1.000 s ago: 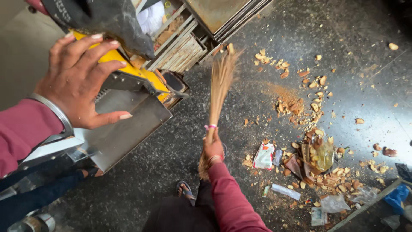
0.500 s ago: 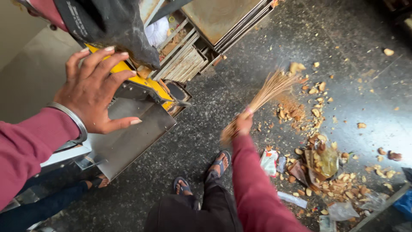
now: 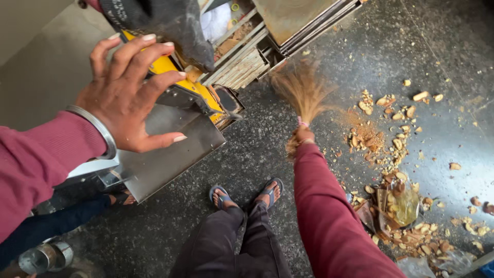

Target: The person sweeps the floor of a bakery using a small hand broom, moving debris and crumbs together near baking equipment and racks.

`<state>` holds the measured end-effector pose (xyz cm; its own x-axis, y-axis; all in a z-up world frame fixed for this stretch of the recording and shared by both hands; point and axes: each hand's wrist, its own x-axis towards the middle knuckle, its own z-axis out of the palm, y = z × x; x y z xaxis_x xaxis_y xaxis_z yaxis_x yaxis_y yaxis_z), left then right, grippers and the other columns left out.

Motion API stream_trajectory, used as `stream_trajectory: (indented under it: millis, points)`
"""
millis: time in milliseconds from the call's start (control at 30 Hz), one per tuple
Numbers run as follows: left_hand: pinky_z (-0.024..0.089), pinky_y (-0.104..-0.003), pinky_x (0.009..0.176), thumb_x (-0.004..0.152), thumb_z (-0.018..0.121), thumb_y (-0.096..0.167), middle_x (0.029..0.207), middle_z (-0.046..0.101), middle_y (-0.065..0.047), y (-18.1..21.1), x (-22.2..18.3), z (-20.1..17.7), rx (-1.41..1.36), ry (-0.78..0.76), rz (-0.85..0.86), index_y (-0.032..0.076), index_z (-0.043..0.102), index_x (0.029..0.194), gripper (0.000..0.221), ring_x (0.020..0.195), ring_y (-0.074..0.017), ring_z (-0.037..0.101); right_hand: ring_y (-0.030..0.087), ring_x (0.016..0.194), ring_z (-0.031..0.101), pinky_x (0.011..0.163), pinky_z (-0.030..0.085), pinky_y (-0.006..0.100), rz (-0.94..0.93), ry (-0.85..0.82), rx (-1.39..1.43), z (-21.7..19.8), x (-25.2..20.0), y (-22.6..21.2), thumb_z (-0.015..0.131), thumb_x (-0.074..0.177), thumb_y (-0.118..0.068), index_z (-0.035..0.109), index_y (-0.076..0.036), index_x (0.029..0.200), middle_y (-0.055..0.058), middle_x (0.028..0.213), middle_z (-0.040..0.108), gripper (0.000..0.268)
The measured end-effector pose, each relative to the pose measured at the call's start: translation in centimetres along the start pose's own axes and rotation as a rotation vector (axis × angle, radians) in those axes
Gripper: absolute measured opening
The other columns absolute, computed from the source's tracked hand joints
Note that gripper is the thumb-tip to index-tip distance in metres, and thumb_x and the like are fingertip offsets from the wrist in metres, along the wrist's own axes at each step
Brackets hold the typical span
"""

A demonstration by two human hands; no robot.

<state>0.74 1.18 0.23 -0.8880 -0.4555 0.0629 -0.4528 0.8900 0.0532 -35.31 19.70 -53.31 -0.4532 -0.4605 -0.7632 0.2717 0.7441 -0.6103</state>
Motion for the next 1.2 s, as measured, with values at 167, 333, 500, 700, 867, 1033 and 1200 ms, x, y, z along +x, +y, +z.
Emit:
stream_trajectory:
  millis: [167,333,500,700,867,1033,1200]
  points:
    - [0.014,-0.064,0.119,0.079,0.071,0.069,0.157,0.039,-0.019,0.2,0.5,-0.2,-0.007,-0.006,-0.008,0.015,0.050,0.143,0.087,0.149,-0.0375,0.027,0.023,0.088,0.068,0.075,0.056,0.036,-0.316,0.201,0.200,0.6,-3.2,0.4,0.063,0.083,-0.020,0.038,-0.016,0.152,0.013,0.104,0.071,0.073]
    - [0.015,-0.064,0.118,0.074,0.071,0.068,0.157,0.038,-0.019,0.4,0.6,-0.2,-0.032,-0.012,-0.052,0.017,0.048,0.142,0.088,0.150,-0.0377,0.026,0.015,0.079,0.065,0.068,0.056,0.031,-0.274,0.049,0.120,4.1,-15.1,7.8,0.063,0.082,-0.008,0.036,-0.013,0.151,0.006,0.100,0.070,0.075]
    - [0.016,-0.064,0.117,0.076,0.071,0.070,0.155,0.040,-0.020,0.1,0.4,0.4,0.030,-0.008,-0.020,0.015,0.048,0.144,0.091,0.148,-0.0385,0.028,0.015,0.082,0.064,0.071,0.054,0.032,-0.118,-0.214,0.034,1.9,-10.7,8.0,0.070,0.092,-0.023,0.066,-0.005,0.131,0.006,0.100,0.070,0.044]
    - [0.017,-0.062,0.117,0.081,0.071,0.070,0.153,0.041,-0.022,-0.7,0.7,0.6,0.041,0.019,-0.055,0.011,0.046,0.147,0.092,0.147,-0.0392,0.029,0.022,0.097,0.062,0.083,0.049,0.036,-0.054,0.110,0.197,-0.8,-3.3,3.7,0.066,0.094,-0.020,0.061,-0.002,0.138,0.012,0.118,0.066,0.048]
    - [0.018,-0.060,0.117,0.078,0.074,0.067,0.150,0.041,-0.021,0.1,0.8,-0.2,0.093,0.030,-0.038,0.011,0.047,0.146,0.092,0.146,-0.0384,0.028,0.027,0.116,0.062,0.097,0.048,0.036,-0.582,0.326,0.216,1.2,-8.4,5.0,0.062,0.093,-0.011,0.051,0.000,0.148,0.015,0.139,0.065,0.057]
    - [0.019,-0.059,0.117,0.085,0.075,0.067,0.154,0.039,-0.021,0.3,0.4,0.0,0.140,0.118,0.018,0.012,0.044,0.151,0.092,0.147,-0.0397,0.029,0.019,0.088,0.069,0.078,0.056,0.034,-0.190,-0.014,-0.068,6.5,-19.1,11.8,0.067,0.084,-0.016,0.038,-0.017,0.152,0.012,0.110,0.073,0.074]
    - [0.031,-0.064,0.109,0.093,0.071,0.068,0.147,0.041,-0.025,-1.2,-0.2,1.9,0.084,0.048,-0.019,0.009,0.044,0.154,0.089,0.140,-0.0435,0.036,0.020,0.087,0.068,0.076,0.056,0.035,-0.074,-0.037,-0.087,2.3,-14.5,11.0,0.063,0.089,-0.020,0.044,-0.014,0.148,0.011,0.107,0.072,0.062]
